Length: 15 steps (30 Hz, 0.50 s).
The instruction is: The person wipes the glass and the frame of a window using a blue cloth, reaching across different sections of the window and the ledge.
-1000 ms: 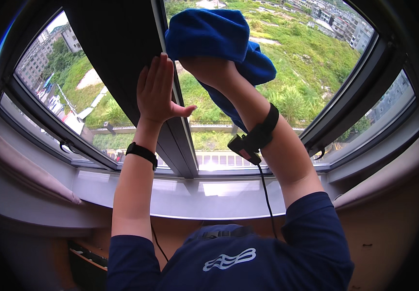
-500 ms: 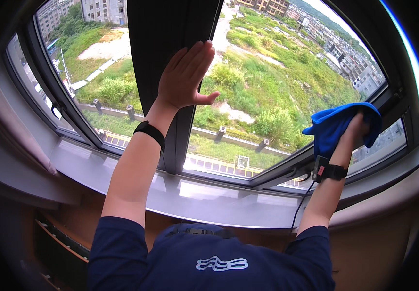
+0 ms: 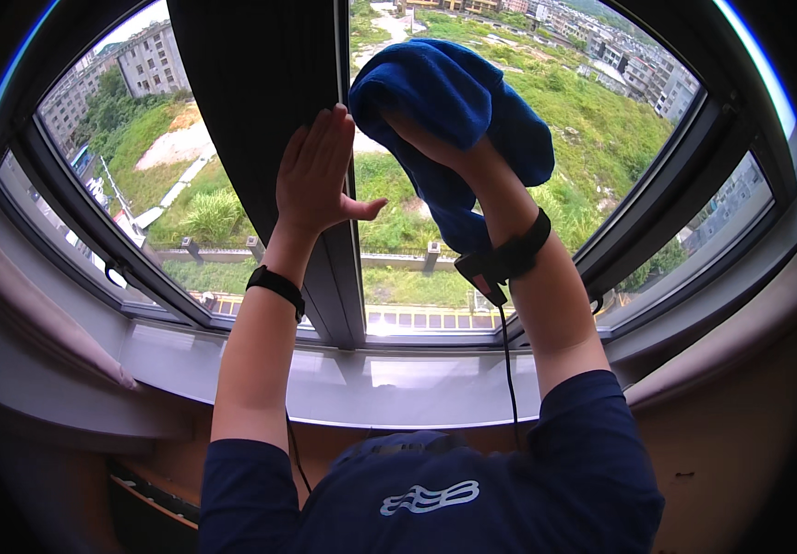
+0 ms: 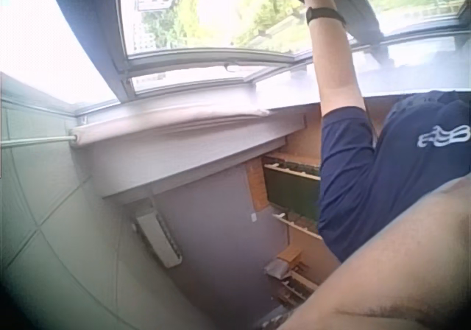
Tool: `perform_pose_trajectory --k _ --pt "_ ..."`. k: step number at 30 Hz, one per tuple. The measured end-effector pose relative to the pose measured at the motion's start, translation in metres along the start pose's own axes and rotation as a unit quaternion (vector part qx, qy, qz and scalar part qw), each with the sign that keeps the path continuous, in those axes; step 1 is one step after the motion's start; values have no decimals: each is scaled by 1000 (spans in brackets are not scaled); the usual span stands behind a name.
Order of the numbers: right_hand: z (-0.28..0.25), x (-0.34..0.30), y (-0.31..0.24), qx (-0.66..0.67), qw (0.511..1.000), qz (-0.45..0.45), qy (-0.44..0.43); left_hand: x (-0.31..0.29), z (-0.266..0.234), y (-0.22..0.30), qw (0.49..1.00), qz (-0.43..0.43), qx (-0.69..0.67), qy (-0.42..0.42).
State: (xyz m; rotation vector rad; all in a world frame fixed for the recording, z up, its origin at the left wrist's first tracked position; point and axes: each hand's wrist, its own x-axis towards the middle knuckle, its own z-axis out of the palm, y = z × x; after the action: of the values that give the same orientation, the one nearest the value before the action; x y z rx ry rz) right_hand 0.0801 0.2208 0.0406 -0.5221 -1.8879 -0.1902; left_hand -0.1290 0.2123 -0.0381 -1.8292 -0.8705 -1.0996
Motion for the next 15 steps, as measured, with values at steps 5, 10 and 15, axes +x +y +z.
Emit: perform_pose_trajectory --k 5,10,15 --pt "-63 -17 25 -207 968 -132 53 -12 -4 -20 1000 -1 17 11" --pt "-229 -79 94 -361 912 159 115 -7 -6 -11 1000 6 13 13" --pt "-303 -82 112 -423 882 160 129 -13 -8 -12 1000 10 -7 15"
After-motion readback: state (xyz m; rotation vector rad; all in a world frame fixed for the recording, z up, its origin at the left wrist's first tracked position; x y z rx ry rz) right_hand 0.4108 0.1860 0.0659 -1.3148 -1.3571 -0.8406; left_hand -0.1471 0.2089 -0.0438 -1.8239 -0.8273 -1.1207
